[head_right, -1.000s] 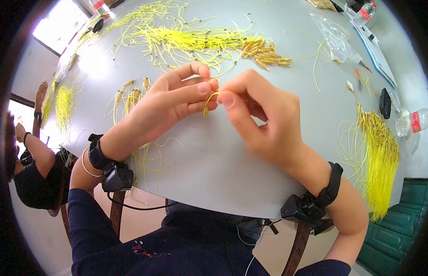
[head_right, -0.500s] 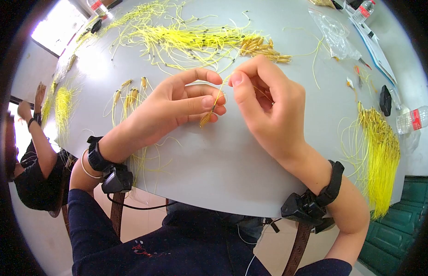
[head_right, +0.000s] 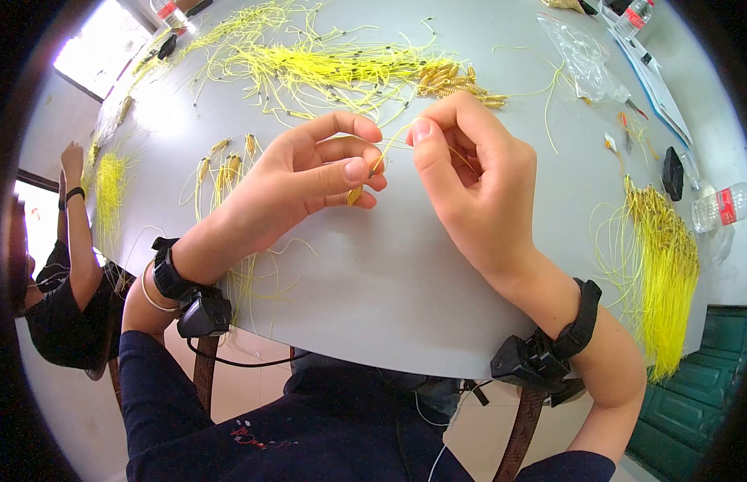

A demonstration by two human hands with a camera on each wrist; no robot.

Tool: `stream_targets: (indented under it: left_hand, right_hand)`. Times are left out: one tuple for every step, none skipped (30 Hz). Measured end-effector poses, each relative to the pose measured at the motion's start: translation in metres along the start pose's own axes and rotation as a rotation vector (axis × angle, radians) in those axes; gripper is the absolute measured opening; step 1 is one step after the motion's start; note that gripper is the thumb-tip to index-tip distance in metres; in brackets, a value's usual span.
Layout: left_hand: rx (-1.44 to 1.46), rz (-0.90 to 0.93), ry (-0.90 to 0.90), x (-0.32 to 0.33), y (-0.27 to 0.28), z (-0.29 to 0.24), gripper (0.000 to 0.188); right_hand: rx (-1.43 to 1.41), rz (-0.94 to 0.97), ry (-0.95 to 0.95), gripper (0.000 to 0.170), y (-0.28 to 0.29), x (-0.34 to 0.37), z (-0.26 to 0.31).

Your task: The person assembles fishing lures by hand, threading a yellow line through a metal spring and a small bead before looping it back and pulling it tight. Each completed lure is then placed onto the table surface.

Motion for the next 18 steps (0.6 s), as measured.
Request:
stream_targets:
  left_hand:
    - [-0.010, -0.001, -0.008, -0.0002, 0.0000, -0.0004, 0.031]
    - [-0.010, 0.000, -0.008, -0.0003, 0.0004, -0.0003, 0.031]
    - [-0.025, 0.008, -0.014, -0.0003, 0.0005, -0.0007, 0.031]
    - [-0.040, 0.015, -0.021, -0.0004, 0.0003, -0.0010, 0.031]
    - [-0.040, 0.016, -0.021, -0.0007, 0.0003, -0.0006, 0.031]
    - [-0.041, 0.013, -0.029, -0.0010, 0.0004, -0.0008, 0.030]
    - [-0.041, 0.010, -0.037, -0.0012, 0.0005, -0.0012, 0.029]
    - [-0.041, 0.010, -0.037, -0.0015, 0.0005, -0.0010, 0.029]
    - [-0.053, 0.014, -0.053, -0.0018, 0.0003, -0.0023, 0.028]
    - [-0.064, 0.018, -0.069, -0.0020, 0.0000, -0.0037, 0.028]
    - [-0.065, 0.018, -0.070, -0.0019, -0.0006, -0.0044, 0.028]
    - [-0.080, 0.017, -0.071, -0.0016, -0.0018, -0.0058, 0.028]
    - [-0.096, 0.017, -0.073, -0.0014, -0.0026, -0.0067, 0.028]
    - [-0.096, 0.016, -0.073, -0.0014, -0.0030, -0.0069, 0.028]
    - [-0.101, 0.009, -0.074, -0.0014, -0.0027, -0.0070, 0.029]
    - [-0.107, 0.003, -0.075, -0.0014, -0.0024, -0.0071, 0.031]
    - [-0.107, 0.003, -0.075, -0.0014, -0.0024, -0.0071, 0.031]
    - [-0.110, 0.009, -0.077, -0.0015, -0.0028, -0.0072, 0.031]
  right_hand:
    - [0.003, -0.005, 0.004, 0.012, 0.0003, -0.0001, 0.0001]
    - [0.004, -0.005, 0.004, 0.012, 0.0000, -0.0001, 0.0003]
    - [0.010, -0.011, 0.009, 0.011, 0.0001, -0.0001, 0.0009]
    - [0.017, -0.016, 0.014, 0.011, 0.0003, -0.0001, 0.0014]
    - [0.016, -0.016, 0.014, 0.011, 0.0005, -0.0001, 0.0011]
    - [0.013, -0.014, 0.012, 0.011, 0.0007, 0.0000, 0.0006]
    - [0.009, -0.012, 0.011, 0.011, 0.0008, 0.0000, 0.0003]
    - [0.009, -0.012, 0.011, 0.011, 0.0006, 0.0000, 0.0005]
    - [0.003, -0.009, 0.015, 0.011, -0.0001, 0.0000, 0.0014]
    - [-0.002, -0.005, 0.018, 0.011, -0.0006, -0.0004, 0.0021]
    - [-0.002, -0.005, 0.018, 0.011, -0.0006, -0.0003, 0.0015]
    - [0.001, -0.005, 0.031, 0.010, -0.0006, -0.0002, 0.0014]
    - [0.005, -0.005, 0.044, 0.010, -0.0005, -0.0002, 0.0018]
    - [0.005, -0.005, 0.044, 0.010, 0.0002, -0.0003, 0.0017]
    - [0.018, 0.003, 0.038, 0.010, 0.0009, -0.0004, 0.0013]
    - [0.032, 0.012, 0.033, 0.010, 0.0009, -0.0003, 0.0010]
    - [0.032, 0.011, 0.033, 0.010, 0.0004, -0.0002, 0.0015]
    - [0.027, 0.005, 0.031, 0.010, 0.0000, 0.0000, 0.0020]
Point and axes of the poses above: each hand's wrist, its own x-axis away from the middle knuckle, its own y-axis out of the back of the hand, z = x × y, the point moved 8 cm from there along -x, towards the middle knuckle, and after that the axes turned 15 degrees about -x, right-handed, at the moved point
